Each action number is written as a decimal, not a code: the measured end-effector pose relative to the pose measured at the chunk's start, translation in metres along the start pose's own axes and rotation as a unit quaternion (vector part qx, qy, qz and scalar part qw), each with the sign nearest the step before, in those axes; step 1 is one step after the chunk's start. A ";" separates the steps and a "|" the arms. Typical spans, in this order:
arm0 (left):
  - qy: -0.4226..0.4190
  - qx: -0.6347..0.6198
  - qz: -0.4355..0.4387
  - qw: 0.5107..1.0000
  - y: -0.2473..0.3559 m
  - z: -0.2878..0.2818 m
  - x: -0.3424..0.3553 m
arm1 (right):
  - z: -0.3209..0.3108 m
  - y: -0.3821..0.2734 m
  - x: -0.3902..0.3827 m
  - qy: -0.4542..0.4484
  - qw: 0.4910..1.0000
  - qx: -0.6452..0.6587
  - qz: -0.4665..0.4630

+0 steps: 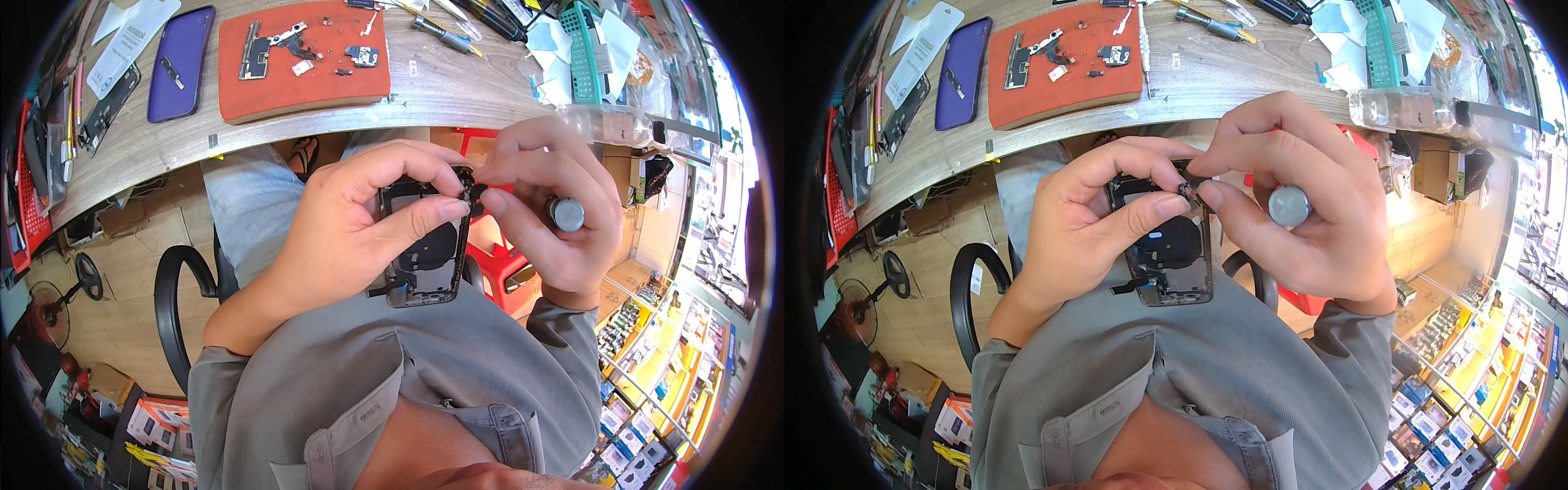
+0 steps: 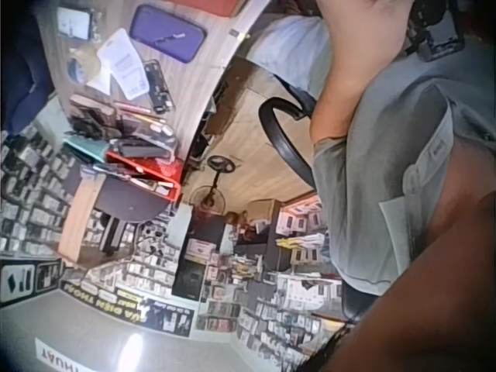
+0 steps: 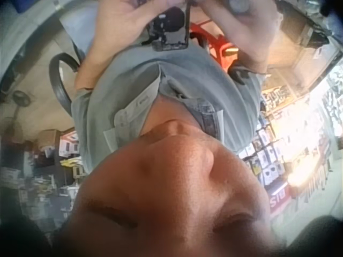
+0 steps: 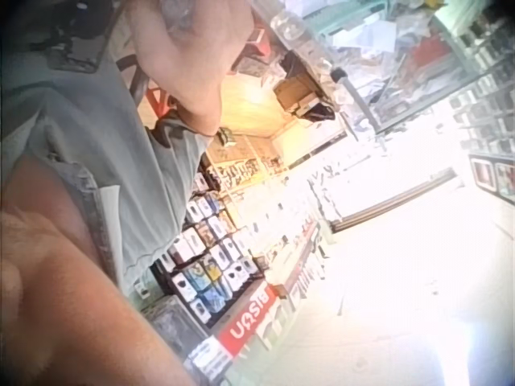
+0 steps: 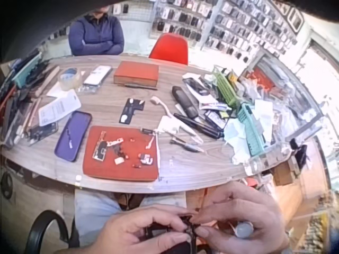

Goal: The person disassembles a smartphone, removes screws, and detaches internal components using a screwdriver and tweezers. The person places removed parts on a red mat and continues to manipulate the phone's internal frame.

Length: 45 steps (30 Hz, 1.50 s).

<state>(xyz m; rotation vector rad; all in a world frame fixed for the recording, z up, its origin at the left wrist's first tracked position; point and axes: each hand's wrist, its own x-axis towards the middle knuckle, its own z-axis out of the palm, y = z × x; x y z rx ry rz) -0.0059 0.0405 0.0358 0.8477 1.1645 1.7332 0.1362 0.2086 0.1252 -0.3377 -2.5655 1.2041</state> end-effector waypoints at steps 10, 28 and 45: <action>0.030 0.088 0.035 0.995 0.006 0.007 -0.002 | -0.005 -0.002 0.008 -0.047 0.994 -0.074 -0.063; 0.082 0.236 0.119 0.961 0.007 0.016 -0.006 | -0.002 -0.007 0.008 -0.060 0.994 -0.087 -0.036; 0.113 0.234 0.105 0.960 0.008 0.022 -0.012 | 0.007 -0.006 0.007 -0.023 0.998 -0.056 -0.025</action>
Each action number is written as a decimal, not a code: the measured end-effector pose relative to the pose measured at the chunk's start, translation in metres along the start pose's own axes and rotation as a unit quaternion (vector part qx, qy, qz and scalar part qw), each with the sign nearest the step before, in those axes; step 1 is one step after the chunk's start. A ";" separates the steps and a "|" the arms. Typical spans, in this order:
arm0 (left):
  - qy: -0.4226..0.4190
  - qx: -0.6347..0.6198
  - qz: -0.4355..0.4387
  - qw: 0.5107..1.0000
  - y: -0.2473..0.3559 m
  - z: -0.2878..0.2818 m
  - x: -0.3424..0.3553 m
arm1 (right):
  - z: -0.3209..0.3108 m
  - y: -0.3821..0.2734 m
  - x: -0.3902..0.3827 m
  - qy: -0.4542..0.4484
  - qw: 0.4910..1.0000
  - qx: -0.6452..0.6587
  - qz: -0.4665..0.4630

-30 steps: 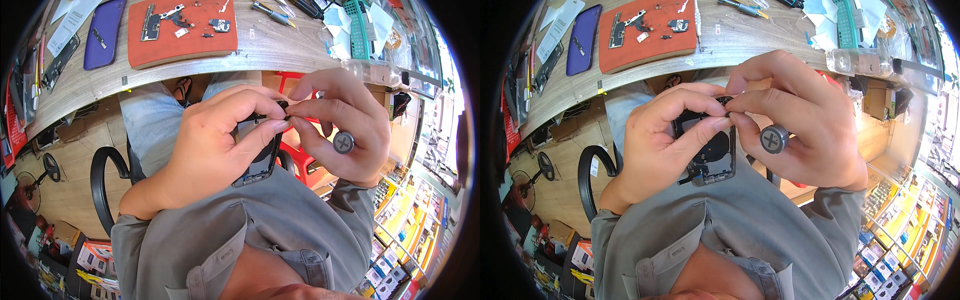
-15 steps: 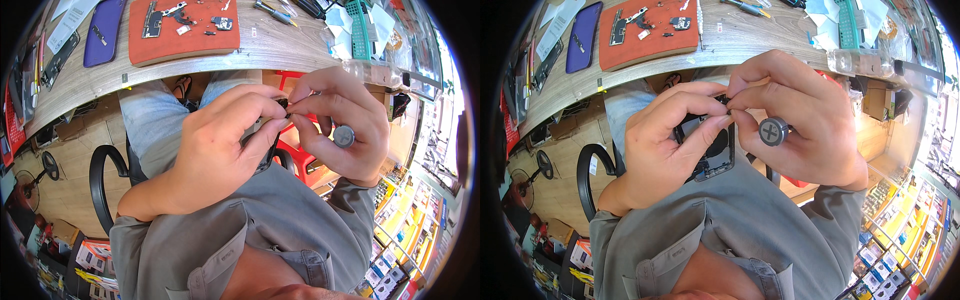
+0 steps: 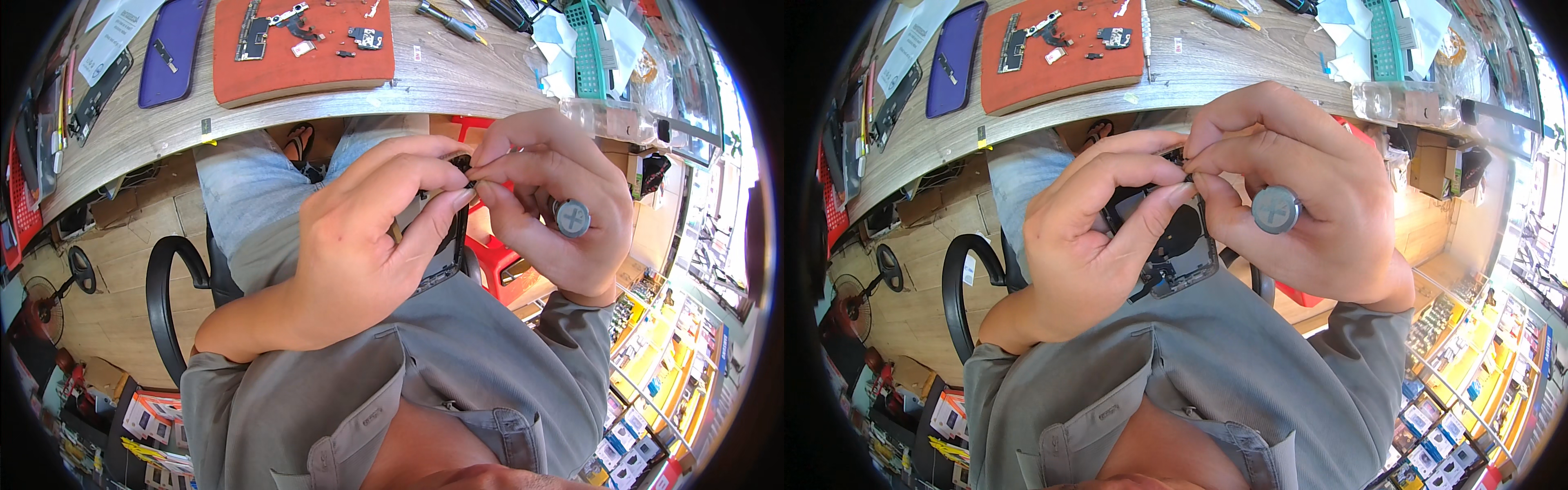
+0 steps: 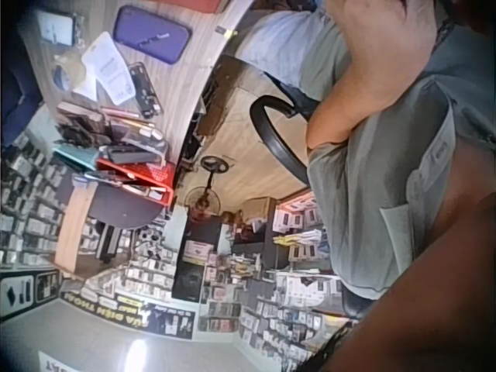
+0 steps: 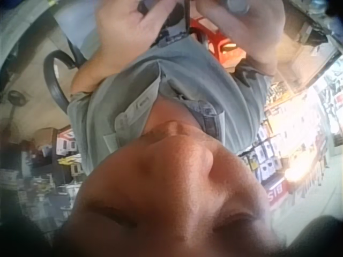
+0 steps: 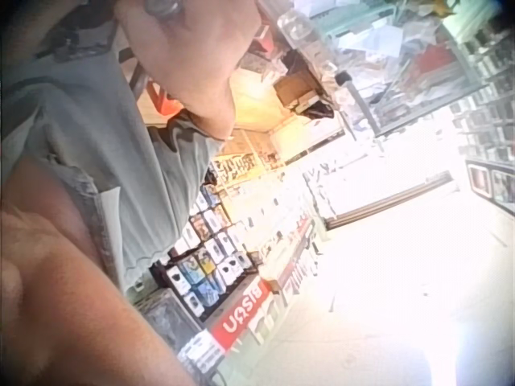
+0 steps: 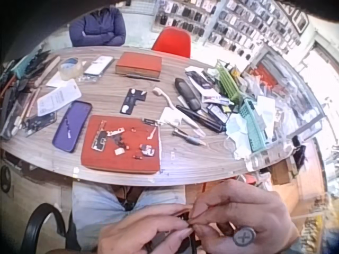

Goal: The person disassembles a smartphone, removes screws, and detaches internal components using a screwdriver and tweezers. The person places removed parts on a red mat and continues to manipulate the phone's internal frame.

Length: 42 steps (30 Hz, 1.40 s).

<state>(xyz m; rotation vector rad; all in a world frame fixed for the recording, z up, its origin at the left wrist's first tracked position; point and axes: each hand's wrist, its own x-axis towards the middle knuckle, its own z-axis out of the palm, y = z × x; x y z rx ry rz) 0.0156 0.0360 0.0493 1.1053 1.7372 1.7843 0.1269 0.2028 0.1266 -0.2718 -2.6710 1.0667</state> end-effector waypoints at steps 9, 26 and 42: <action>0.017 -0.008 0.002 1.000 0.000 0.002 -0.002 | -0.003 0.000 0.001 -0.013 1.000 0.009 0.003; 0.058 -0.009 0.043 0.997 -0.007 0.007 -0.002 | -0.001 -0.004 0.002 -0.001 1.000 0.011 0.016; 0.072 -0.066 0.006 0.995 -0.010 0.011 -0.006 | 0.001 -0.001 0.002 0.003 1.000 0.001 -0.006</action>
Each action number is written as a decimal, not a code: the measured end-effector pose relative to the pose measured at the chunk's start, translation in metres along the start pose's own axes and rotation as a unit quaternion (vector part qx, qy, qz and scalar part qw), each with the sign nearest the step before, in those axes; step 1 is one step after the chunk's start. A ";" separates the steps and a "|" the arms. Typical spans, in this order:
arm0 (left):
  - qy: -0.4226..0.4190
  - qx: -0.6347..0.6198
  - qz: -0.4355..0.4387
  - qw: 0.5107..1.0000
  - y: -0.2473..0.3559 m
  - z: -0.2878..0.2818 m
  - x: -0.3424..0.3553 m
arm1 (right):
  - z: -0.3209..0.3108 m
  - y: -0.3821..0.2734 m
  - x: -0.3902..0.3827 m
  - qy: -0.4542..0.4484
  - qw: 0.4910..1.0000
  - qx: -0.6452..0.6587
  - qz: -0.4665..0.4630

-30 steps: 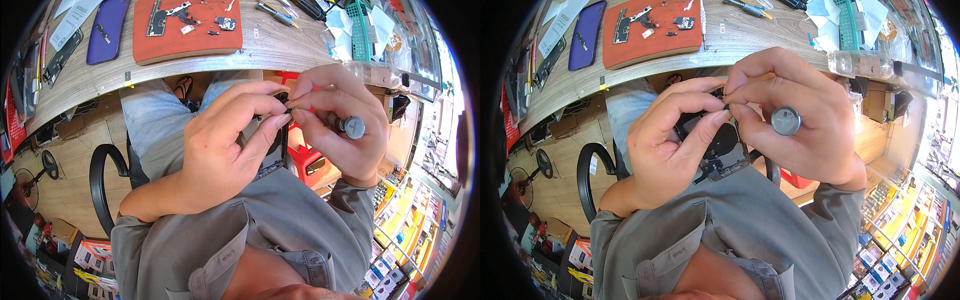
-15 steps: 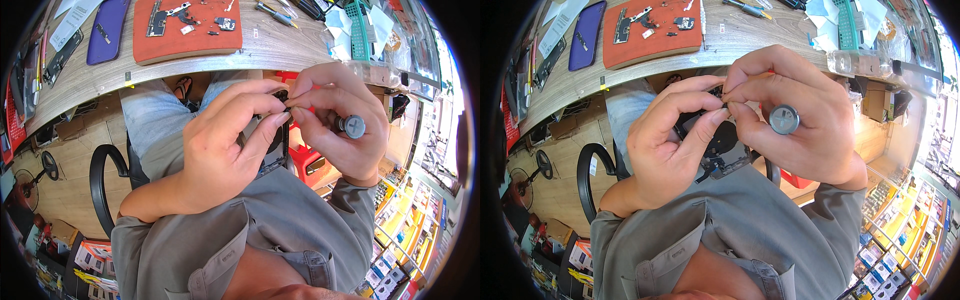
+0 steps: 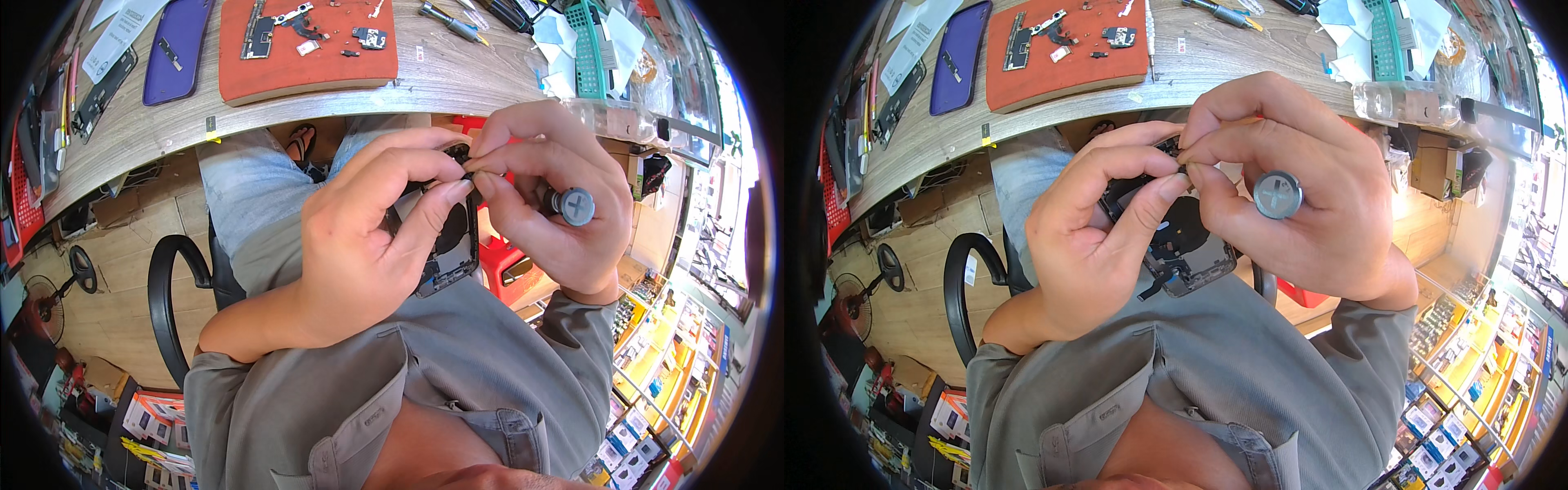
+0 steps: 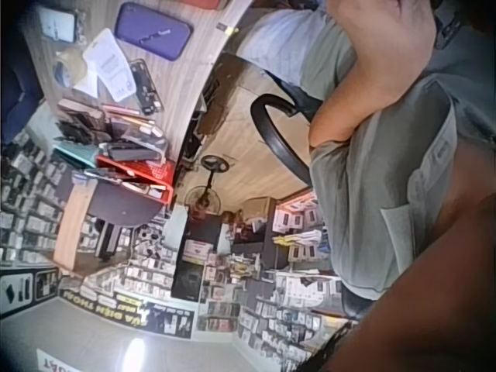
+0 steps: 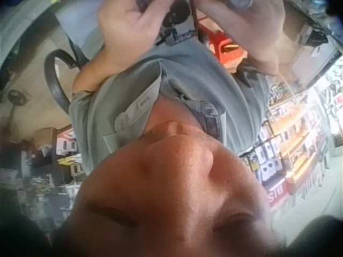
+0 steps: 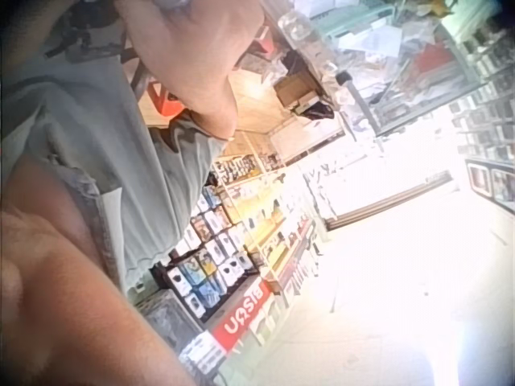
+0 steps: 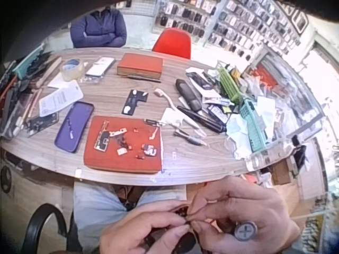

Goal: The person disassembles a smartphone, removes screws, and detaches internal components using a screwdriver and tweezers. The person places removed parts on a red mat and continues to manipulate the phone's internal frame.

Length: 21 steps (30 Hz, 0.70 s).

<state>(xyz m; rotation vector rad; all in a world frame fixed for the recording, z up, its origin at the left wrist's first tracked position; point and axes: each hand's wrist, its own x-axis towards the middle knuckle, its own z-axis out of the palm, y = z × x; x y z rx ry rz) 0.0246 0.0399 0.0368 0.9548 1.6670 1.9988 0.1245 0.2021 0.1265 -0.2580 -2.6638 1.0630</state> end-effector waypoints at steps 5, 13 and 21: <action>-0.001 -0.008 -0.008 1.000 0.000 0.000 0.000 | 0.000 -0.001 0.000 -0.002 1.000 -0.003 0.010; -0.017 -0.003 -0.022 1.000 0.002 -0.002 0.000 | -0.001 0.002 0.001 -0.009 1.000 -0.004 -0.018; 0.011 -0.021 -0.011 1.000 -0.004 0.004 -0.001 | 0.005 0.007 -0.002 -0.002 1.000 0.012 -0.025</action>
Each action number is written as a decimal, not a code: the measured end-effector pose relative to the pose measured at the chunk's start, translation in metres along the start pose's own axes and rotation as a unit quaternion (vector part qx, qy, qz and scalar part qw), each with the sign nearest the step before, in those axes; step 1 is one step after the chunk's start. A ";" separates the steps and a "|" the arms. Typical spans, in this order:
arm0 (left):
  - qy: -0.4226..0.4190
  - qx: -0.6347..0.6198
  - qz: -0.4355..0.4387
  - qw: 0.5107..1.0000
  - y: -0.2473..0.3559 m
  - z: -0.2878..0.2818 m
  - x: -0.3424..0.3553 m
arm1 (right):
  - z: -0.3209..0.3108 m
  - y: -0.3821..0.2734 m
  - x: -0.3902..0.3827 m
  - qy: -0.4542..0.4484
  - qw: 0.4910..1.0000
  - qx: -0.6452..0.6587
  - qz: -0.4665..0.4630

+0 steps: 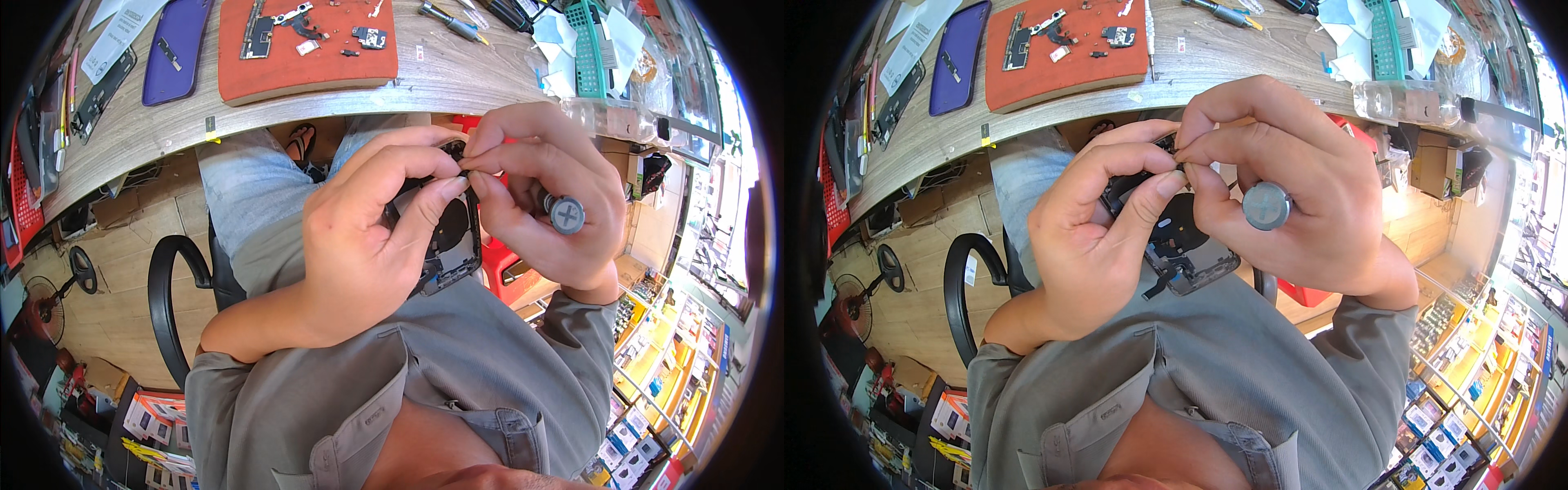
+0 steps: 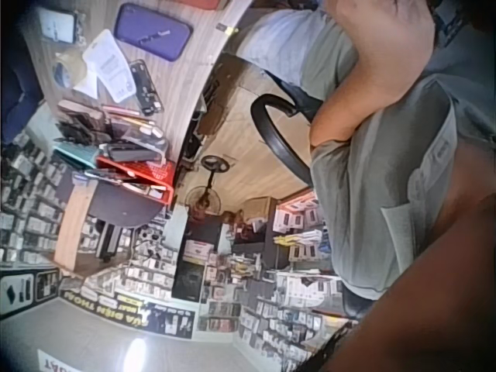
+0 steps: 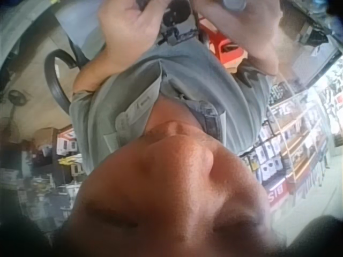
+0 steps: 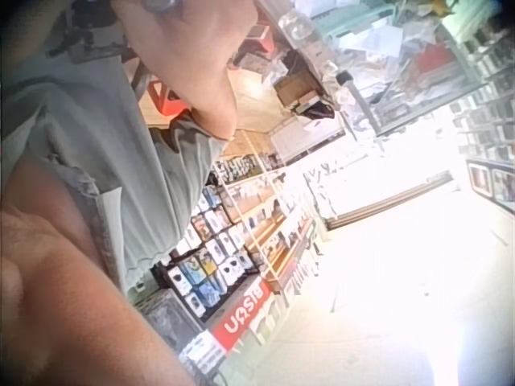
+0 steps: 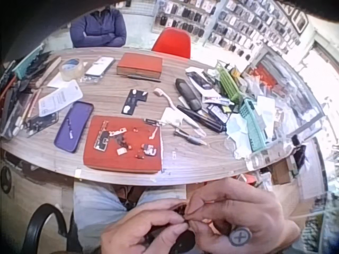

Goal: The person disassembles a smartphone, removes screws, and detaches internal components using a screwdriver and tweezers. The person places removed parts on a red mat and continues to manipulate the phone's internal frame.

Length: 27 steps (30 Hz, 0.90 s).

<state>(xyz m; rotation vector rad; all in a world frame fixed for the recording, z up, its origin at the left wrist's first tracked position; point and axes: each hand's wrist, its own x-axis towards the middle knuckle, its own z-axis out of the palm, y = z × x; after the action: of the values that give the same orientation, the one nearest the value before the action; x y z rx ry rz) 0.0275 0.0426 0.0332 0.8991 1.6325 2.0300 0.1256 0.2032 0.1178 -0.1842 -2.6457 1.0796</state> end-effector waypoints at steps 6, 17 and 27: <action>-0.009 0.003 0.010 1.000 0.002 0.000 0.001 | 0.002 0.000 0.000 0.003 1.000 -0.014 -0.010; -0.024 0.012 0.002 1.000 0.006 -0.003 -0.001 | 0.003 0.002 0.000 0.007 0.999 -0.018 -0.031; -0.026 -0.020 -0.025 0.999 0.003 -0.005 0.001 | 0.001 0.003 0.000 -0.002 1.000 -0.014 -0.018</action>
<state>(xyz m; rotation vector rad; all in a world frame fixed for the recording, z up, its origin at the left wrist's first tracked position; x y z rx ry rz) 0.0243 0.0389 0.0358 0.8804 1.5655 1.9820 0.1252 0.2046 0.1147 -0.1413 -2.6581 1.0326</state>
